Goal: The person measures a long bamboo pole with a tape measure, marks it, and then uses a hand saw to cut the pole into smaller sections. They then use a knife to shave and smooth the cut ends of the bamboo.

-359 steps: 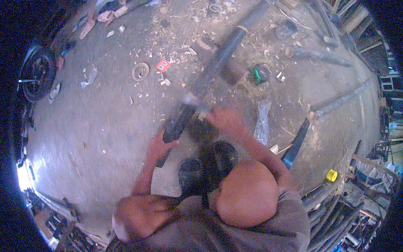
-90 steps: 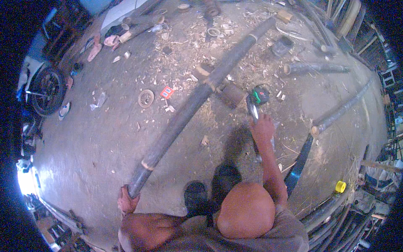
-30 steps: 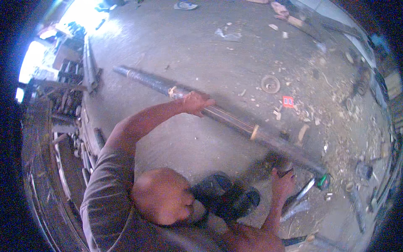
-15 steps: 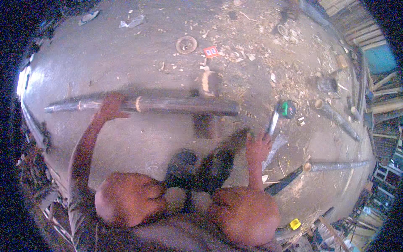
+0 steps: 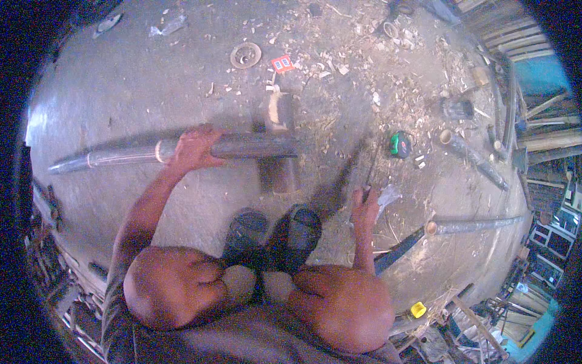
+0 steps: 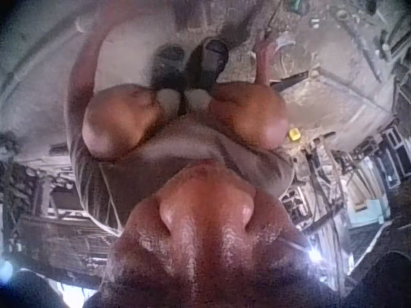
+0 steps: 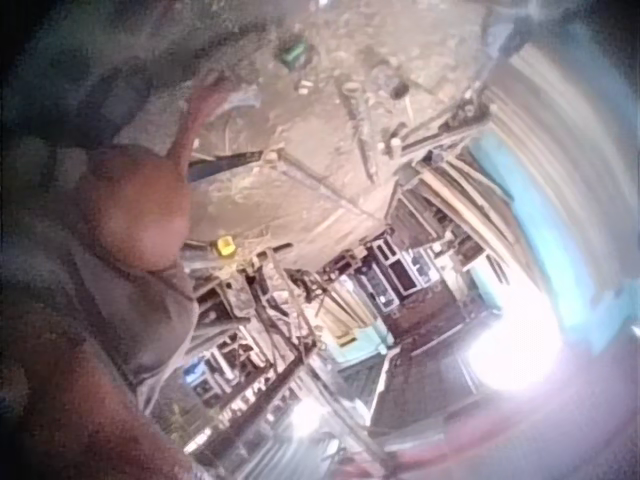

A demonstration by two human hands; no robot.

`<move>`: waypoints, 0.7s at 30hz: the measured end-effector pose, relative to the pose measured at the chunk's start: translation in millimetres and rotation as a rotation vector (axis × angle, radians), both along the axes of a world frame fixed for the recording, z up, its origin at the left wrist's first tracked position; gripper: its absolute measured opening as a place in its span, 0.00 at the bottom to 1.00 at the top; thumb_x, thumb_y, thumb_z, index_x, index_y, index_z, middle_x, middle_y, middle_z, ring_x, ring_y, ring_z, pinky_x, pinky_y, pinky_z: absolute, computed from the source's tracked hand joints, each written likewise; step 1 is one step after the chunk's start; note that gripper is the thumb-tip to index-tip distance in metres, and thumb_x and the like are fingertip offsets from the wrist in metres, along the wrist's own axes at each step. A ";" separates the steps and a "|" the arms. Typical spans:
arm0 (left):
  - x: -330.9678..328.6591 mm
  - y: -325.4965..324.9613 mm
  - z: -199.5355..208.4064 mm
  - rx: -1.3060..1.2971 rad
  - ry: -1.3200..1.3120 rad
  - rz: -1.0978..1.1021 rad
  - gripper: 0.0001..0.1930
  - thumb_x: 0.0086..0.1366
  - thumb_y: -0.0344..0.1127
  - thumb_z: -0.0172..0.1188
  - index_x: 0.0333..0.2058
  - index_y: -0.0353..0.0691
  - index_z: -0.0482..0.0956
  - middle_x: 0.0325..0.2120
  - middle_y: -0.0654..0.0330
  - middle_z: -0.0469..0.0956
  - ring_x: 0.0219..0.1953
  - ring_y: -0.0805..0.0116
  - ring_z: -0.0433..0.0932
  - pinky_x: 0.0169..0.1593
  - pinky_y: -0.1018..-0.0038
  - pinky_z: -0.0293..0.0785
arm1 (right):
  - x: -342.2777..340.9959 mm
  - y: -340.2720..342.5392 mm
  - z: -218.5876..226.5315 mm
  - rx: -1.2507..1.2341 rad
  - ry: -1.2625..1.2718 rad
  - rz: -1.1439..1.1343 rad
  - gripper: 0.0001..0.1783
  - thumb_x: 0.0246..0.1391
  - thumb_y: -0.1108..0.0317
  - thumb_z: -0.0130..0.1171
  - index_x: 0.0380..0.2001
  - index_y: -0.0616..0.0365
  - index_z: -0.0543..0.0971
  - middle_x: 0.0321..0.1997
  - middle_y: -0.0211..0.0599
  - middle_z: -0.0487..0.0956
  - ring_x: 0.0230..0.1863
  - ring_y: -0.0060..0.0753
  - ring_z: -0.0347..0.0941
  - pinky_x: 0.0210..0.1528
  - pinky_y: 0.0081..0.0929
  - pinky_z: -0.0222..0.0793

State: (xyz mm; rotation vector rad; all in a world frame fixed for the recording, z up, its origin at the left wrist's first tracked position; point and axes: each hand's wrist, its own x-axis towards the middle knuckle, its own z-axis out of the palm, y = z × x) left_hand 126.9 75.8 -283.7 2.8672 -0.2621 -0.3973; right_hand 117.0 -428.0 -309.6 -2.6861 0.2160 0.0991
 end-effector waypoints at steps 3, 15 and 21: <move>0.8 -0.9 7.9 0.026 0.020 0.024 0.43 0.47 0.64 0.74 0.59 0.46 0.76 0.51 0.43 0.79 0.55 0.42 0.79 0.57 0.51 0.75 | 6.3 11.8 18.5 0.027 0.057 0.173 0.22 0.63 0.53 0.63 0.46 0.60 0.73 0.35 0.57 0.82 0.37 0.66 0.80 0.38 0.54 0.74; 44.7 -33.8 27.6 -0.049 0.329 0.041 0.41 0.45 0.72 0.70 0.46 0.40 0.83 0.38 0.44 0.85 0.46 0.44 0.84 0.52 0.50 0.78 | 67.4 127.2 97.0 -0.020 -0.117 0.803 0.21 0.63 0.54 0.63 0.49 0.58 0.74 0.34 0.48 0.82 0.32 0.58 0.82 0.31 0.49 0.78; 42.1 -31.4 15.9 -0.105 0.258 0.036 0.40 0.46 0.71 0.71 0.46 0.41 0.83 0.39 0.45 0.85 0.46 0.44 0.84 0.52 0.51 0.78 | 79.8 128.9 68.4 -0.237 0.137 0.740 0.24 0.61 0.51 0.65 0.49 0.59 0.73 0.34 0.46 0.82 0.33 0.55 0.82 0.33 0.48 0.79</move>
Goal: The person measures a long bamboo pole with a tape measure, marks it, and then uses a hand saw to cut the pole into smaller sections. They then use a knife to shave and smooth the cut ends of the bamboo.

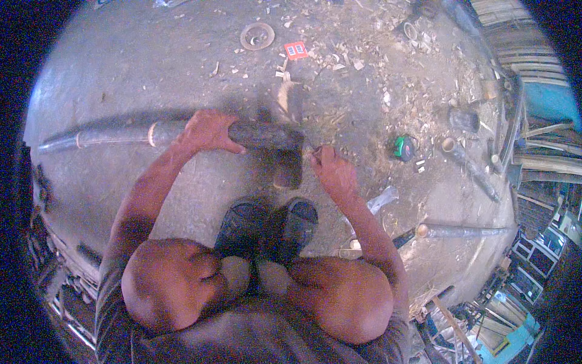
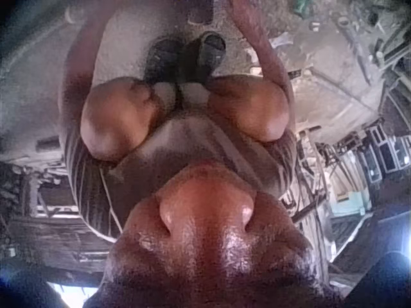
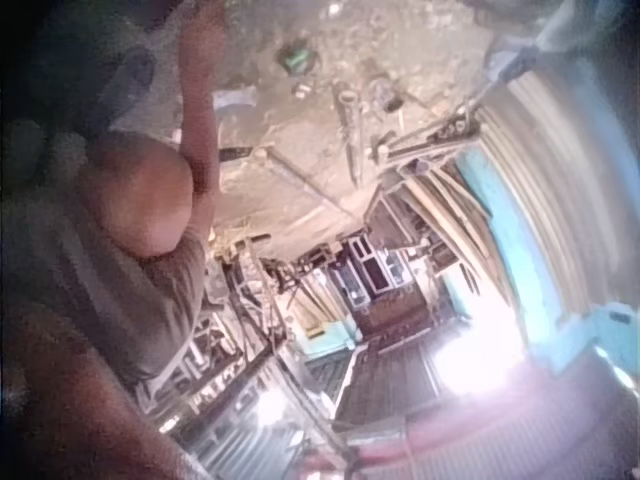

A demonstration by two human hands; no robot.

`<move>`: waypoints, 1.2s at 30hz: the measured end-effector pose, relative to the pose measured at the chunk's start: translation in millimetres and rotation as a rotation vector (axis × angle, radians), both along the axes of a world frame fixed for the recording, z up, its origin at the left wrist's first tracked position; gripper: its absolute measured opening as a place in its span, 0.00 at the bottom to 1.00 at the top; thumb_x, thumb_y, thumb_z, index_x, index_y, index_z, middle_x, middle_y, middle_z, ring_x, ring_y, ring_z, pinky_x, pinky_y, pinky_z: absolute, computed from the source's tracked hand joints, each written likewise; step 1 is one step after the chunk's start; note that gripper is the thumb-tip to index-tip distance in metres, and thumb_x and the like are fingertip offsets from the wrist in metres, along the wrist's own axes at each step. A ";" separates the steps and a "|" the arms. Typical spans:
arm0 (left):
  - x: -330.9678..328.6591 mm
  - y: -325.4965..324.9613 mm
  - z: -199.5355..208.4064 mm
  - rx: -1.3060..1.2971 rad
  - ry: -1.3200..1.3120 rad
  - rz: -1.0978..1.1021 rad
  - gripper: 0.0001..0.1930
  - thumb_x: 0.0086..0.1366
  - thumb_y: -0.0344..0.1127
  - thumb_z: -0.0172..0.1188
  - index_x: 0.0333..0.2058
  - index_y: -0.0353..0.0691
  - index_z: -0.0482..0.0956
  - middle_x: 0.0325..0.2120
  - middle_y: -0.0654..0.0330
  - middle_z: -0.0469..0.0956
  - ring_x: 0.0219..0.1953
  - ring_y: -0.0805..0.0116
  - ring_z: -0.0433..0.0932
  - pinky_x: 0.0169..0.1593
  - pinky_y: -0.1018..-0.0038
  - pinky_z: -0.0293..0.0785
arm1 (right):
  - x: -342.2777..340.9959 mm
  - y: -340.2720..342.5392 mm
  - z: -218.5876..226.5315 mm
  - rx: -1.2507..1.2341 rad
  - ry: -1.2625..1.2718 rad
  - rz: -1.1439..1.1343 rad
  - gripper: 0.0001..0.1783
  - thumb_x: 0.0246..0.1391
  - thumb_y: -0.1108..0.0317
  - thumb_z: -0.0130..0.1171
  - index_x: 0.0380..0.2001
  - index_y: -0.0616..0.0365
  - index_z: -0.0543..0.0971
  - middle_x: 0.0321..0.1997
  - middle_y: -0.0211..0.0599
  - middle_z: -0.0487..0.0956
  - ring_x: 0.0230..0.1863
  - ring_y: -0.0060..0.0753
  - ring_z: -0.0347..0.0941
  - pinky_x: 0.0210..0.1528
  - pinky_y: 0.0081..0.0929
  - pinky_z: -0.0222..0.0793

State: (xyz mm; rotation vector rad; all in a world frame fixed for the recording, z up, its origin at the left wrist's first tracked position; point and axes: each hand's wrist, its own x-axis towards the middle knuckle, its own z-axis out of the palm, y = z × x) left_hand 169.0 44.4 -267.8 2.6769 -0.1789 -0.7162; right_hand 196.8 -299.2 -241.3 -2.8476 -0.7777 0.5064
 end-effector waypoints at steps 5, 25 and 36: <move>3.6 0.7 5.9 0.000 0.083 -0.008 0.41 0.46 0.72 0.70 0.48 0.42 0.83 0.40 0.45 0.85 0.47 0.44 0.84 0.52 0.51 0.78 | -7.4 25.4 45.1 0.292 -0.130 0.145 0.20 0.63 0.51 0.62 0.37 0.57 0.72 0.34 0.47 0.82 0.32 0.56 0.82 0.32 0.49 0.78; -2.7 -2.4 -7.1 0.076 0.075 0.011 0.39 0.46 0.71 0.71 0.45 0.43 0.84 0.38 0.45 0.85 0.45 0.46 0.85 0.50 0.52 0.80 | -6.9 30.3 44.8 0.233 -0.001 0.102 0.21 0.65 0.50 0.60 0.39 0.59 0.72 0.32 0.52 0.83 0.32 0.62 0.82 0.30 0.55 0.77; -26.1 -10.0 -10.0 0.097 -0.201 0.083 0.38 0.47 0.70 0.71 0.46 0.45 0.79 0.37 0.49 0.84 0.42 0.48 0.85 0.49 0.54 0.81 | -6.2 34.2 54.0 0.332 -0.055 0.158 0.23 0.65 0.46 0.58 0.35 0.58 0.72 0.26 0.51 0.82 0.30 0.60 0.82 0.28 0.54 0.76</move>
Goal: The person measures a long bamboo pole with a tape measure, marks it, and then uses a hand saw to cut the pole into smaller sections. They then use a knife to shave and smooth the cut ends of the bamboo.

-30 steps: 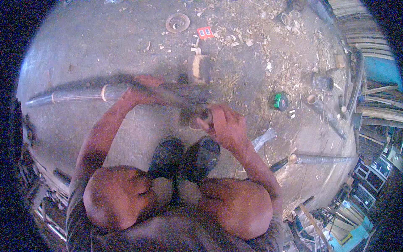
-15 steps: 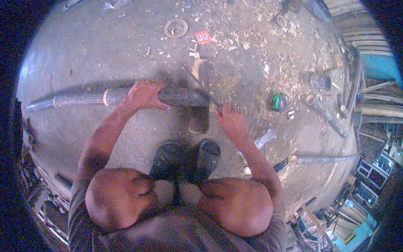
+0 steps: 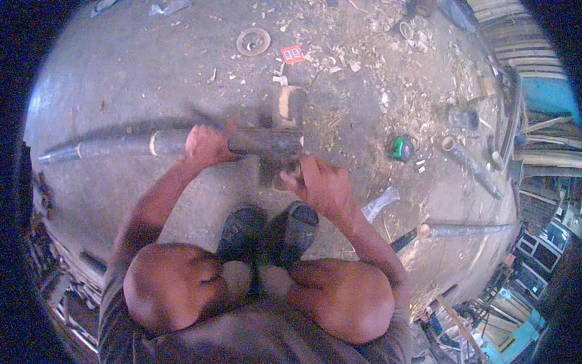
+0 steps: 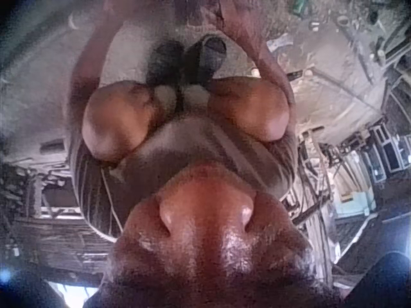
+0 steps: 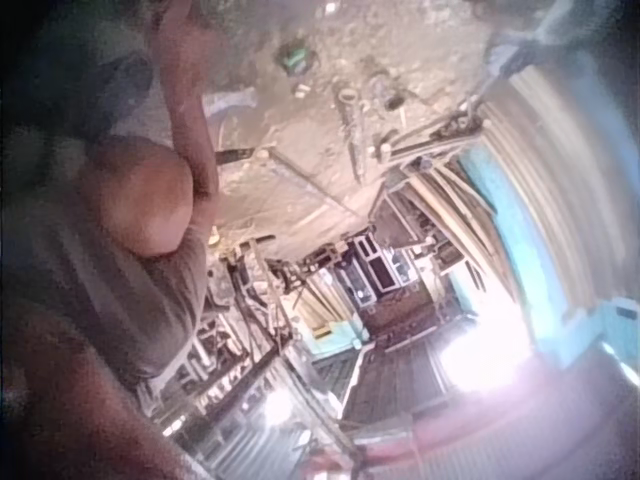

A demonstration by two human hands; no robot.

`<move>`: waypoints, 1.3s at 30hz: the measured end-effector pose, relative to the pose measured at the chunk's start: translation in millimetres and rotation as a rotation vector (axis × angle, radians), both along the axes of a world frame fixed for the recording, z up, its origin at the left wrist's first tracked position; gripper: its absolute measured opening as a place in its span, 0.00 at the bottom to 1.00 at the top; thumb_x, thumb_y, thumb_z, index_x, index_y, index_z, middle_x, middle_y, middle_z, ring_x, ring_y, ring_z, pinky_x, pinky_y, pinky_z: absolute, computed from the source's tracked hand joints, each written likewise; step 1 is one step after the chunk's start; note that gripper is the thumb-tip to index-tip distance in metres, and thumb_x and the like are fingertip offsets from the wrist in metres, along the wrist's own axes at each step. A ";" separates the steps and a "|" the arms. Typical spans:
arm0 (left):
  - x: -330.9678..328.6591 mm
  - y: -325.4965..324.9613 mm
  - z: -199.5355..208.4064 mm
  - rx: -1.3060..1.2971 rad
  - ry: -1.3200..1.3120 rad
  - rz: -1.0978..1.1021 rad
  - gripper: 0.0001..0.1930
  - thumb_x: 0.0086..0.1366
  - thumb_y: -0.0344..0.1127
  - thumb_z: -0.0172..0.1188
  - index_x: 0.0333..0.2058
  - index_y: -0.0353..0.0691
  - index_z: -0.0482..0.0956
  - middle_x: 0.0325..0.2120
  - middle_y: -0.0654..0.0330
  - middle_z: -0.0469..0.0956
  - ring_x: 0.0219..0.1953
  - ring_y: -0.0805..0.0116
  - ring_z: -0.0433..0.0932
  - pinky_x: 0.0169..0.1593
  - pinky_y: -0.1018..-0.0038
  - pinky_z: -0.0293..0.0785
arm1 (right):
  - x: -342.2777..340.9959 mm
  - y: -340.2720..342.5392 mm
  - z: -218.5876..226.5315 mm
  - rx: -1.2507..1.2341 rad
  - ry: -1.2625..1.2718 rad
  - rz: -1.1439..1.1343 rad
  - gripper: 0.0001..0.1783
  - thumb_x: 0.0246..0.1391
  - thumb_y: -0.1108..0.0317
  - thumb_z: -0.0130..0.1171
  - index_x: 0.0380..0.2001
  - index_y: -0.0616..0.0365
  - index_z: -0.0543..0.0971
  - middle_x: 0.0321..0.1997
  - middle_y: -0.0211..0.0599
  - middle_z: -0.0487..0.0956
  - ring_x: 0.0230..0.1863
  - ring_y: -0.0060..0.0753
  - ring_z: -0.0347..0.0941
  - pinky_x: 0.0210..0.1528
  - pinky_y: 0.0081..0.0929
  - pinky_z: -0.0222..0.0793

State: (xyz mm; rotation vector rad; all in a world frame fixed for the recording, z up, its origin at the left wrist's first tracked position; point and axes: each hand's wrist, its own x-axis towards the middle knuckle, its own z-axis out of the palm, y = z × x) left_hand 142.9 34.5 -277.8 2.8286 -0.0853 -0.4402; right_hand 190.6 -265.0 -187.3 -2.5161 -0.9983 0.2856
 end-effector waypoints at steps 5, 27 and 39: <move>5.7 -10.1 1.2 0.065 -0.072 -0.034 0.35 0.48 0.67 0.71 0.45 0.46 0.79 0.40 0.50 0.83 0.44 0.51 0.85 0.51 0.57 0.80 | 15.4 -27.6 -47.7 -0.415 0.141 -0.209 0.22 0.60 0.49 0.65 0.38 0.58 0.75 0.30 0.47 0.83 0.31 0.56 0.83 0.30 0.50 0.77; 1.2 -12.6 12.5 0.100 0.049 -0.004 0.34 0.52 0.67 0.69 0.47 0.47 0.78 0.43 0.53 0.82 0.49 0.53 0.83 0.55 0.57 0.77 | 15.2 -25.4 -45.6 -0.320 0.164 -0.154 0.26 0.63 0.44 0.60 0.37 0.61 0.75 0.28 0.53 0.83 0.29 0.60 0.82 0.29 0.54 0.78; -0.3 -4.2 0.6 0.003 -0.027 -0.059 0.38 0.46 0.67 0.73 0.48 0.44 0.78 0.39 0.51 0.83 0.44 0.49 0.84 0.48 0.55 0.80 | 16.0 -51.4 -68.9 -0.326 0.176 -0.245 0.21 0.63 0.50 0.62 0.38 0.59 0.73 0.27 0.57 0.82 0.30 0.66 0.81 0.30 0.54 0.78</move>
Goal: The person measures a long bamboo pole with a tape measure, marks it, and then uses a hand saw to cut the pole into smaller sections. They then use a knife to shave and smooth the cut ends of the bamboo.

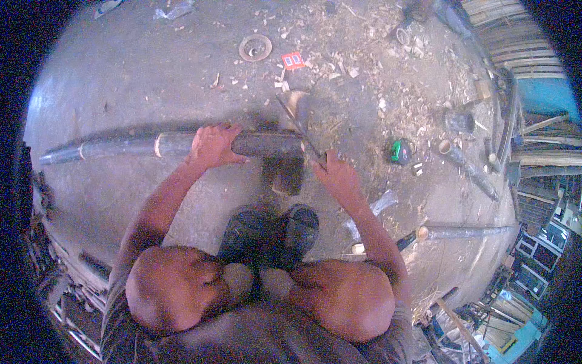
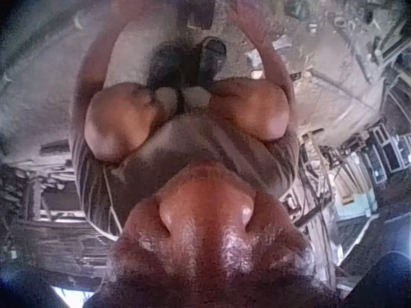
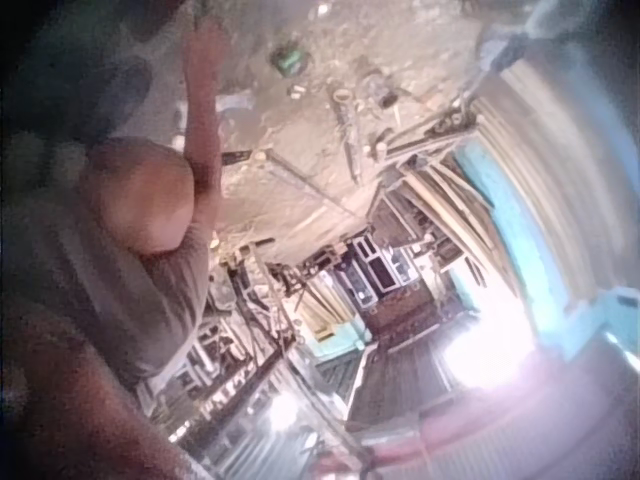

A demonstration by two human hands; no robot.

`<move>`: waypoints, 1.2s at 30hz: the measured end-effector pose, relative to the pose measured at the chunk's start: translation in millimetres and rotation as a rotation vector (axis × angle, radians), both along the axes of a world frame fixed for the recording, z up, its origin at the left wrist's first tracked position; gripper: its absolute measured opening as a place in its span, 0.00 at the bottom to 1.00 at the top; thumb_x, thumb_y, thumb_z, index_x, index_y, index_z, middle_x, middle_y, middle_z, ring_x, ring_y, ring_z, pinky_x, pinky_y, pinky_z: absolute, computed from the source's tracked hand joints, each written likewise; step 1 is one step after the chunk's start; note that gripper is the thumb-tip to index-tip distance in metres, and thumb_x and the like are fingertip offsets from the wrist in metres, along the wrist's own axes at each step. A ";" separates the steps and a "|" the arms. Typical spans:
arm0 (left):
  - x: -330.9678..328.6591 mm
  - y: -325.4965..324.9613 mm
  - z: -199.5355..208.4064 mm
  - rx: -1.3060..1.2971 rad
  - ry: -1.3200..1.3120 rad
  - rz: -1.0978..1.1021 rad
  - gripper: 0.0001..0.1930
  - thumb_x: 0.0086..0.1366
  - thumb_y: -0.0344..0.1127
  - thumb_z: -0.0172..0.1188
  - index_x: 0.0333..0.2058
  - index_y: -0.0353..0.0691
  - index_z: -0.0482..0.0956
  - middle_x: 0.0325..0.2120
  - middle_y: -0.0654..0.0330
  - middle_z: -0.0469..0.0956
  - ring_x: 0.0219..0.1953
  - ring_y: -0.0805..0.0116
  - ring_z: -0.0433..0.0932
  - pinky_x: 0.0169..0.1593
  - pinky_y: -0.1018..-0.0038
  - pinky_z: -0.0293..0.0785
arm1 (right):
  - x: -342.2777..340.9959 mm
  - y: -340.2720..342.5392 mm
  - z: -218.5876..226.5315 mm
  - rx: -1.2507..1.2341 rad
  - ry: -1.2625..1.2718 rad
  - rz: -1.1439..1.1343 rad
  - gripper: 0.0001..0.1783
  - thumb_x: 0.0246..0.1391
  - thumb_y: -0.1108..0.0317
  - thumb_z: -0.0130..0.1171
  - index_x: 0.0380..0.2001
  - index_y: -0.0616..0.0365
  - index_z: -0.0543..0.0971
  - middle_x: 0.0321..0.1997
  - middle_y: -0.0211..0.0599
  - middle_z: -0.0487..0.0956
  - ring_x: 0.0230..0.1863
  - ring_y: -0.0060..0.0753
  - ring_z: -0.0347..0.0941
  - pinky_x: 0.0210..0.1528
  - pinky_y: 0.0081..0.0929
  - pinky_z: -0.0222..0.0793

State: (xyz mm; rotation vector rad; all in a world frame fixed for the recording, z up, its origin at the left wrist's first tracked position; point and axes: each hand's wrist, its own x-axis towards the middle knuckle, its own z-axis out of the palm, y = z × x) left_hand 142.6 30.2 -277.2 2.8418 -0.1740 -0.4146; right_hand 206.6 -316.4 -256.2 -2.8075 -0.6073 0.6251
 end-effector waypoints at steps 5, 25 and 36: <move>17.7 2.5 2.0 -0.052 0.113 -0.028 0.41 0.46 0.69 0.72 0.49 0.42 0.79 0.41 0.47 0.84 0.47 0.47 0.84 0.50 0.53 0.80 | -4.3 -15.1 -18.1 0.033 -0.150 -0.018 0.21 0.63 0.50 0.62 0.40 0.58 0.72 0.29 0.54 0.83 0.30 0.65 0.81 0.30 0.54 0.77; 36.7 -1.5 23.7 -0.081 0.432 -0.008 0.42 0.45 0.72 0.70 0.50 0.44 0.83 0.44 0.46 0.85 0.50 0.46 0.83 0.55 0.53 0.77 | -25.8 46.4 59.2 0.225 -0.205 0.210 0.23 0.63 0.45 0.61 0.36 0.57 0.73 0.33 0.51 0.84 0.30 0.56 0.83 0.29 0.52 0.77; 26.8 2.1 -6.5 -0.202 0.264 0.004 0.39 0.46 0.70 0.71 0.48 0.44 0.84 0.41 0.47 0.85 0.48 0.45 0.84 0.53 0.52 0.78 | -18.3 58.5 76.8 0.370 -0.238 0.256 0.22 0.62 0.47 0.62 0.36 0.57 0.74 0.26 0.52 0.82 0.29 0.58 0.83 0.28 0.53 0.77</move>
